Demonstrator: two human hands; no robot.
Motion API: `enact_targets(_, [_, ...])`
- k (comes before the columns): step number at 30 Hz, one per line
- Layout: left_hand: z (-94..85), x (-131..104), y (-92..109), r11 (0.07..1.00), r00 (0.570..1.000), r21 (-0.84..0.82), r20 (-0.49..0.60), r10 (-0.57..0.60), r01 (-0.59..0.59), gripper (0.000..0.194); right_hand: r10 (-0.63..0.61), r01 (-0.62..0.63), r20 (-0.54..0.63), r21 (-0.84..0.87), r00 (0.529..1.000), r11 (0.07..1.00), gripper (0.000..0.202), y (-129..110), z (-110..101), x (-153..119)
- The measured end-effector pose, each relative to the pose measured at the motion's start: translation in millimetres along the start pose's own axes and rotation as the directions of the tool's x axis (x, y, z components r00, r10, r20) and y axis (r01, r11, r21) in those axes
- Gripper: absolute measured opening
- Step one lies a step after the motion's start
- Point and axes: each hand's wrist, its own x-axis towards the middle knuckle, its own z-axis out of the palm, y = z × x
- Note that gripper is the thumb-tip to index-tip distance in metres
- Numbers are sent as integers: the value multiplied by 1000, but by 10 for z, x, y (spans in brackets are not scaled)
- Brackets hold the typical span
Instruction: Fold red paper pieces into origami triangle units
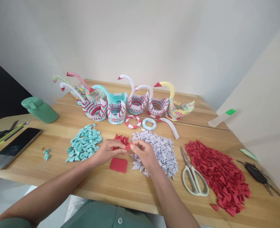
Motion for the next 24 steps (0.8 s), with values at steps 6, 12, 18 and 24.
enact_targets(6, [11, 1, 35, 999, 1000, 41, -20, 18, -17, 21, -3, 3, 5, -13, 1000, 1000, 21, 0, 9, -5])
enact_targets(12, [15, -3, 2, 997, 1000, 74, -24, 11, -9, 20, 12, -12, 4, -44, 1000, 999, 25, 6, 32, -10])
enact_targets(18, [4, -2, 4, 990, 997, 139, -68, 35, -26, 24, -27, 22, -31, -128, 999, 992, 26, 20, 43, 0])
enact_targets(24, [2, -7, -31, 877, 981, 468, -86, 172, -113, 21, -26, 16, -51, -182, 998, 983, 24, -4, 72, -1])
